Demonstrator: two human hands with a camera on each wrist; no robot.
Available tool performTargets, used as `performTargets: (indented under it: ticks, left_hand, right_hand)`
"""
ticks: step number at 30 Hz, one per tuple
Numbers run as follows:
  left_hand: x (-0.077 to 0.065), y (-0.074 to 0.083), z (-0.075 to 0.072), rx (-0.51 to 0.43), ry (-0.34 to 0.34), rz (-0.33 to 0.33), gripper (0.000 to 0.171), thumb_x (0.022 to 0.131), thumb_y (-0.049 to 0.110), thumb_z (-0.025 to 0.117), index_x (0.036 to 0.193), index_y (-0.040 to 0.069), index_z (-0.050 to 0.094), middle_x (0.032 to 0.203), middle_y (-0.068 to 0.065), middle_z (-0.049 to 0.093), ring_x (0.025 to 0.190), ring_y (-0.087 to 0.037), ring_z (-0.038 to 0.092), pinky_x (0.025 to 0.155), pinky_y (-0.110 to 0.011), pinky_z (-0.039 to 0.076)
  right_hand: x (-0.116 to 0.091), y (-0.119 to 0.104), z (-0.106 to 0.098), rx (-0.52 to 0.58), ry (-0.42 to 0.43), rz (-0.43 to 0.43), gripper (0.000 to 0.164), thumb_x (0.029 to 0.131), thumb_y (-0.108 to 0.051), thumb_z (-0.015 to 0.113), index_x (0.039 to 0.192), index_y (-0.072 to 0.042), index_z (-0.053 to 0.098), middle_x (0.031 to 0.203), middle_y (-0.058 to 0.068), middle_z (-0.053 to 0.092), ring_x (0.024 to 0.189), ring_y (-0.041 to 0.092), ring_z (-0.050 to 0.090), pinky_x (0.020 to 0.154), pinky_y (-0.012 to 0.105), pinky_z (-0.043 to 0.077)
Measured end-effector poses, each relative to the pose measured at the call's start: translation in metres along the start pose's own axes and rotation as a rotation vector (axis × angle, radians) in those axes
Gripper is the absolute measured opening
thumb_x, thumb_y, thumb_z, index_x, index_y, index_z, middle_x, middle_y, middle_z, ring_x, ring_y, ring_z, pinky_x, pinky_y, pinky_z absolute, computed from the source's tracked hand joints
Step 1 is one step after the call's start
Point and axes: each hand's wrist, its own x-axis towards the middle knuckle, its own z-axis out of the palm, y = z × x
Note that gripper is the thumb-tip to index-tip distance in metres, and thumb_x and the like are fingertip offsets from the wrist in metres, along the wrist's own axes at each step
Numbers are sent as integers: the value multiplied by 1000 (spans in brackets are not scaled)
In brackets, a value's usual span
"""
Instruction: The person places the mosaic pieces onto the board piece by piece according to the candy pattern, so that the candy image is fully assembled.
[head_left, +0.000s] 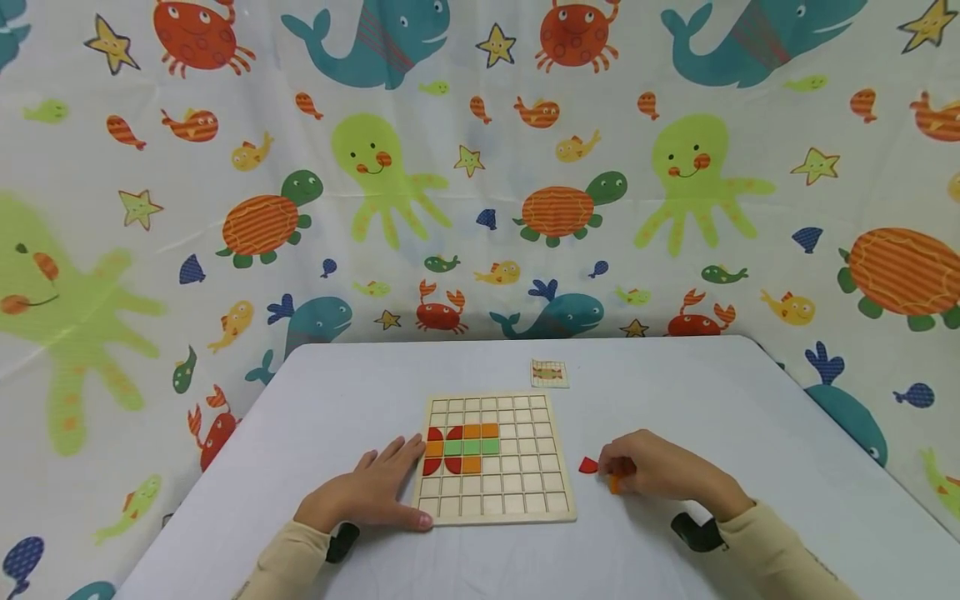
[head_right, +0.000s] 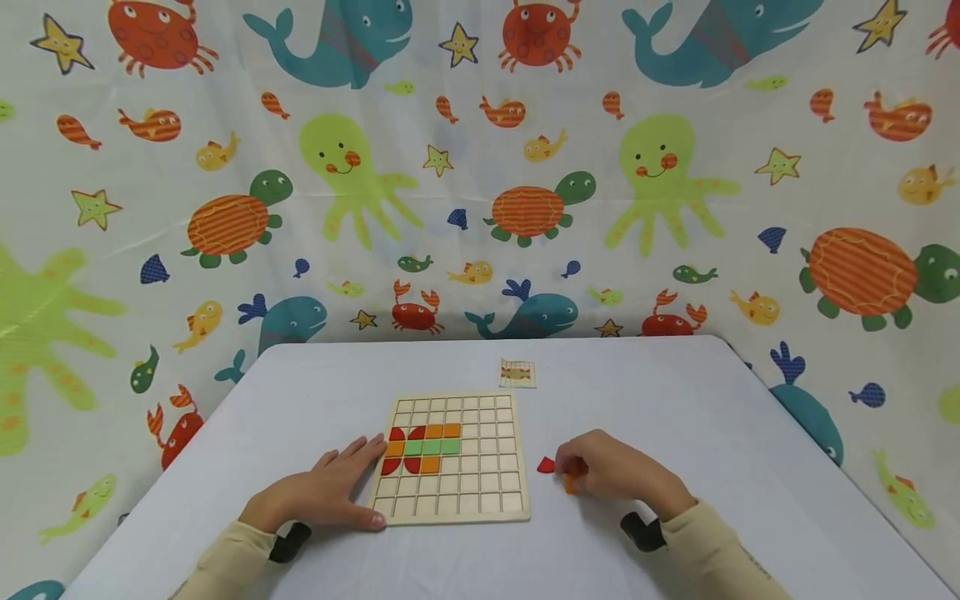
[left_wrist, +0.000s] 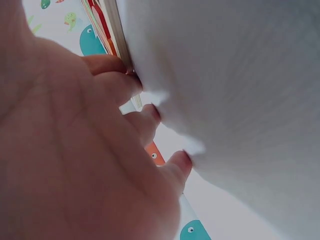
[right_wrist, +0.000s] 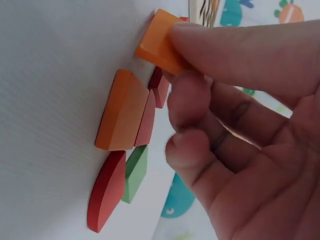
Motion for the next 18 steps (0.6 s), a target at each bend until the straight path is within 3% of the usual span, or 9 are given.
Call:
performTargets:
  ticks: [4, 10, 18]
  left_hand:
    - [1, -3, 2, 9, 0, 3, 130, 73, 77, 83, 169, 7, 29, 175, -17, 25, 161, -44, 14, 125, -71, 8]
    - [-2, 3, 0, 7, 0, -29, 124, 75, 66, 89, 167, 6, 33, 174, -16, 29, 161, -42, 18, 125, -69, 12]
    - [-1, 6, -1, 35, 1, -49, 121, 76, 62, 90, 168, 9, 33, 174, -13, 29, 161, -40, 18, 125, -69, 13]
  right_hand:
    - [4, 2, 0, 36, 1, -3, 19, 92, 2, 80, 97, -16, 79, 86, -11, 66, 80, 11, 58, 68, 26, 54]
    - [14, -1, -1, 117, 32, 38, 13, 94, -3, 77, 100, -14, 76, 93, -6, 70, 84, 19, 61, 73, 27, 56]
    - [30, -8, 4, 230, 64, 69, 8, 96, -4, 75, 103, -9, 73, 89, 0, 70, 79, 22, 66, 71, 28, 57]
